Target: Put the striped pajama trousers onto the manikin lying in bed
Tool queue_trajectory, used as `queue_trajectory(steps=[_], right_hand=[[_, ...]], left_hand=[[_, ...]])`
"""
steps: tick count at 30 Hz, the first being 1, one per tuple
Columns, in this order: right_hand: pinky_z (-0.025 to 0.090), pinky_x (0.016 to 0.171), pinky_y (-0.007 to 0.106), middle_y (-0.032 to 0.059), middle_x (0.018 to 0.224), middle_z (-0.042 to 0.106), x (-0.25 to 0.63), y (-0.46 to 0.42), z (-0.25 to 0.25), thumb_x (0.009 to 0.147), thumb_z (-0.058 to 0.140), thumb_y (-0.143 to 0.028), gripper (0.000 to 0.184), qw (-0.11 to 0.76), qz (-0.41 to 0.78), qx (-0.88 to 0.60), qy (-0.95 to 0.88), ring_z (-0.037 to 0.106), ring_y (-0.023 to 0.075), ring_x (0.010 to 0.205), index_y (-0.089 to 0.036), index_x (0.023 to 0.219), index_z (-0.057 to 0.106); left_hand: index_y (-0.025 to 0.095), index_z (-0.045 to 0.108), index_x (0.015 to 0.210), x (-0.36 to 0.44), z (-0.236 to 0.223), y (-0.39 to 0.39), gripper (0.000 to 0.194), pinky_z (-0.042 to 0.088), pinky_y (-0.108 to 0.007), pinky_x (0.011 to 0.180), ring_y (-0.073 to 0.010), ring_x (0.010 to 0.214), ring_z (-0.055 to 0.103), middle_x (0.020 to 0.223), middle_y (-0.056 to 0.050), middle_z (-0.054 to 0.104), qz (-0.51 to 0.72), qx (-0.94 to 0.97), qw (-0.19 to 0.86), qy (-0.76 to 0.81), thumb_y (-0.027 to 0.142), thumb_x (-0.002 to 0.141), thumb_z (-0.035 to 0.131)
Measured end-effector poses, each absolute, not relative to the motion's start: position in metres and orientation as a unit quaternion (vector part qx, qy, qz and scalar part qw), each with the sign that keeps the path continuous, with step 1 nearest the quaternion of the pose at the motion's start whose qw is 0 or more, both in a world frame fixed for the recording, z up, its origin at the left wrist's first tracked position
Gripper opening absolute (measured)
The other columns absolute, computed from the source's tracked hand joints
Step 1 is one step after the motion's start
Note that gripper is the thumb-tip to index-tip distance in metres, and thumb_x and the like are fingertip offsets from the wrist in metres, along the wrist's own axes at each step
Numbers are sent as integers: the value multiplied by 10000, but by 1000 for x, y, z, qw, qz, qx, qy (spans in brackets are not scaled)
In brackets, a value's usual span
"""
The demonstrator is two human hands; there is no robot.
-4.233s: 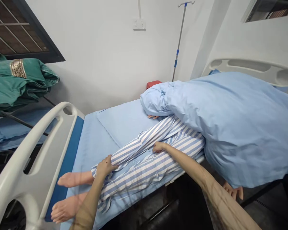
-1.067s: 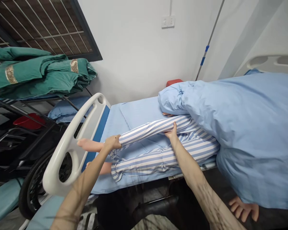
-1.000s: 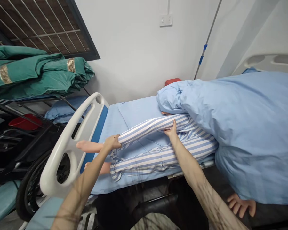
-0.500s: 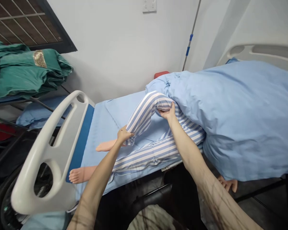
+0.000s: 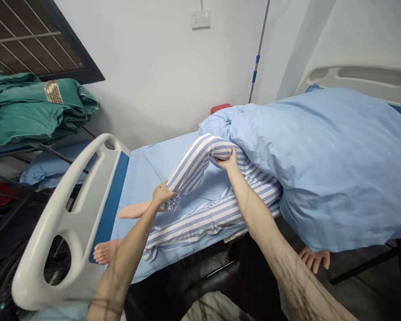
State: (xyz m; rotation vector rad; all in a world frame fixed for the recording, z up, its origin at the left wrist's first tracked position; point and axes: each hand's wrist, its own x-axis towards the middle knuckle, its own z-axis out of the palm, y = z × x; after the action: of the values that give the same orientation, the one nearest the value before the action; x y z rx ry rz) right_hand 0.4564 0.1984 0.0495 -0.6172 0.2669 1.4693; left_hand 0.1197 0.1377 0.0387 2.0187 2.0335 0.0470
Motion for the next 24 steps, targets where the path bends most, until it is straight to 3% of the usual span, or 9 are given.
queue_trajectory(steps=[7, 12, 15, 24], right_hand=[[640, 848, 529, 106, 1122, 687, 434, 184, 22, 899, 632, -579, 445, 681, 658, -296, 124, 650, 263, 1114, -219, 1161, 620], [623, 887, 511, 50, 1024, 725, 415, 171, -9, 908, 637, -511, 320, 680, 645, -326, 123, 679, 237, 1061, -233, 1066, 643], [601, 936, 484, 22, 978, 738, 405, 161, -28, 903, 639, -488, 270, 673, 631, -363, 129, 692, 216, 1035, -242, 1014, 645], [563, 988, 509, 22, 985, 731, 395, 151, -47, 879, 634, -495, 238, 659, 622, -404, 126, 704, 226, 1061, -265, 929, 607]], left_hand=[[229, 632, 1284, 64, 62, 126, 577, 535, -331, 839, -318, 1116, 697, 1219, -97, 757, -67, 708, 98, 696, 382, 730, 679], [215, 576, 1404, 29, 75, 122, 730, 532, -377, 907, -372, 1190, 665, 1318, -157, 714, -152, 709, 49, 687, 416, 709, 670], [198, 601, 1383, 19, 76, 121, 710, 537, -419, 917, -397, 1172, 673, 1277, -190, 721, -196, 721, 23, 665, 374, 697, 650], [203, 617, 1336, 18, 54, 115, 673, 535, -412, 911, -377, 1167, 675, 1276, -184, 721, -224, 720, 39, 655, 338, 677, 658]])
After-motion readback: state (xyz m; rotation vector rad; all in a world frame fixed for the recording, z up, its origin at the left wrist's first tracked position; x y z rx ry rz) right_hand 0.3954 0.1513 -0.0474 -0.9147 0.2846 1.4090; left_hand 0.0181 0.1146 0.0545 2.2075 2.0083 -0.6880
